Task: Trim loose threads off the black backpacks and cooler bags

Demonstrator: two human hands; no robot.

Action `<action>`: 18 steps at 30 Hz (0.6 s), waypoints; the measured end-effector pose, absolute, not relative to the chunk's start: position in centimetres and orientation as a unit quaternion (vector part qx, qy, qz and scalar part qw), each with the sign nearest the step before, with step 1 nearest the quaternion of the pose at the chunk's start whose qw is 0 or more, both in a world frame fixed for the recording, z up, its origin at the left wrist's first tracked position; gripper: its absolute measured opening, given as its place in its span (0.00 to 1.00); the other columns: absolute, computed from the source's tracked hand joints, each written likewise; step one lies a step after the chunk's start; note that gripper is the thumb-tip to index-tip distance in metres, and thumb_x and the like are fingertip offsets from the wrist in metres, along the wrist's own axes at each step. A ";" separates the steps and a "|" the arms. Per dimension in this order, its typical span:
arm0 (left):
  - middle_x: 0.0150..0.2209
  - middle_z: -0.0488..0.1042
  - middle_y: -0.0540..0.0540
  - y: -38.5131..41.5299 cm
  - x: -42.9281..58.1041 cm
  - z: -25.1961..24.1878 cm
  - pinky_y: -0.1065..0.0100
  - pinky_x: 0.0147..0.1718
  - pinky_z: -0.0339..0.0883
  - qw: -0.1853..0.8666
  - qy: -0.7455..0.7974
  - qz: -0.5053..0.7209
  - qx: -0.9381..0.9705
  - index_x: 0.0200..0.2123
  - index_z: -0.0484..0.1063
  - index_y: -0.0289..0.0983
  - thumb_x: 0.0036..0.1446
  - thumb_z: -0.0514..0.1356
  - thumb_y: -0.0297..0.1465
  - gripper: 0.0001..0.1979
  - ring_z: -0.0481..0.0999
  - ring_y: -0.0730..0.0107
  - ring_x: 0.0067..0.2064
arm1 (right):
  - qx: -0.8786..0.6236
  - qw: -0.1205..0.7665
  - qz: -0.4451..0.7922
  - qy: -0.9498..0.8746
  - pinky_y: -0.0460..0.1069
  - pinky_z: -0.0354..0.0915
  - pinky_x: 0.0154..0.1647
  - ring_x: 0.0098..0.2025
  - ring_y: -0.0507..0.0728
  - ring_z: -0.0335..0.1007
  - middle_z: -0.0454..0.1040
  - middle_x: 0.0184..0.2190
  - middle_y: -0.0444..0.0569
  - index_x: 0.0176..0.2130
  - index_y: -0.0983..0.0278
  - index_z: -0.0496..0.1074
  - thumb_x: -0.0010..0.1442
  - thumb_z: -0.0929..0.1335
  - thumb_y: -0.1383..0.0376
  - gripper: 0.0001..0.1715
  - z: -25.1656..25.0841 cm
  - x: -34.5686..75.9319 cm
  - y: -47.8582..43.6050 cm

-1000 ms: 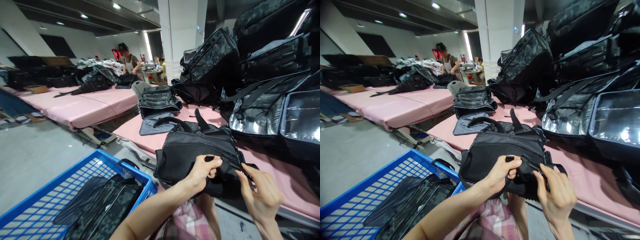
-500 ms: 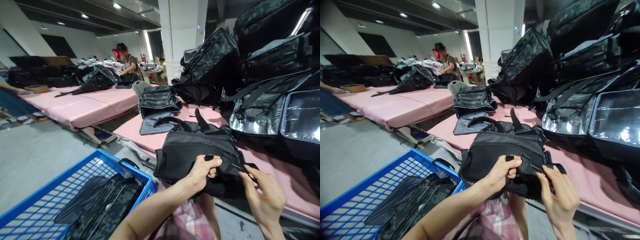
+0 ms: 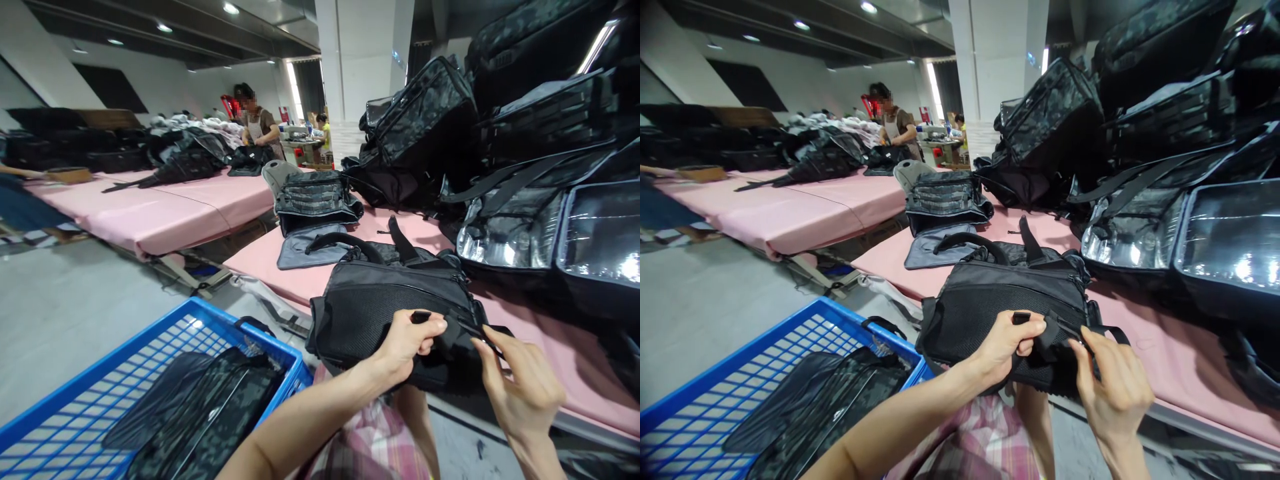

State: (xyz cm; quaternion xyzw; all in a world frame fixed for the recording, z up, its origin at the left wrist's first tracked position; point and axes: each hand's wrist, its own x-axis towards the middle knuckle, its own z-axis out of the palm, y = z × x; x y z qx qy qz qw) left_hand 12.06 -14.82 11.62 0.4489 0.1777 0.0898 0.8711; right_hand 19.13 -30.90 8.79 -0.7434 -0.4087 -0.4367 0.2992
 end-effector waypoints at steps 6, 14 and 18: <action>0.17 0.60 0.55 -14.7 12.0 11.7 0.73 0.20 0.43 0.823 0.176 0.129 0.524 0.25 0.73 0.29 0.38 0.65 0.32 0.11 0.53 0.85 0.19 | -0.752 0.381 -0.371 -0.390 0.49 0.64 0.35 0.32 0.54 0.69 0.75 0.32 0.47 0.40 0.63 0.72 0.56 0.70 0.68 0.09 9.0 19.1 -30.8; 0.24 0.73 0.50 -14.8 12.0 11.3 0.72 0.30 0.59 0.737 0.151 0.202 0.628 0.26 0.77 0.32 0.44 0.62 0.29 0.06 0.67 0.76 0.27 | -0.743 0.272 -0.453 -0.409 0.49 0.63 0.36 0.32 0.54 0.68 0.76 0.33 0.49 0.43 0.65 0.71 0.52 0.72 0.71 0.16 10.0 18.3 -29.9; 0.26 0.75 0.48 -14.9 11.9 11.0 0.72 0.32 0.62 0.646 0.125 0.256 0.708 0.26 0.78 0.34 0.47 0.62 0.27 0.05 0.70 0.73 0.29 | -0.737 0.188 -0.506 -0.406 0.48 0.61 0.33 0.29 0.54 0.67 0.76 0.31 0.48 0.42 0.66 0.71 0.50 0.74 0.69 0.18 10.5 18.0 -29.3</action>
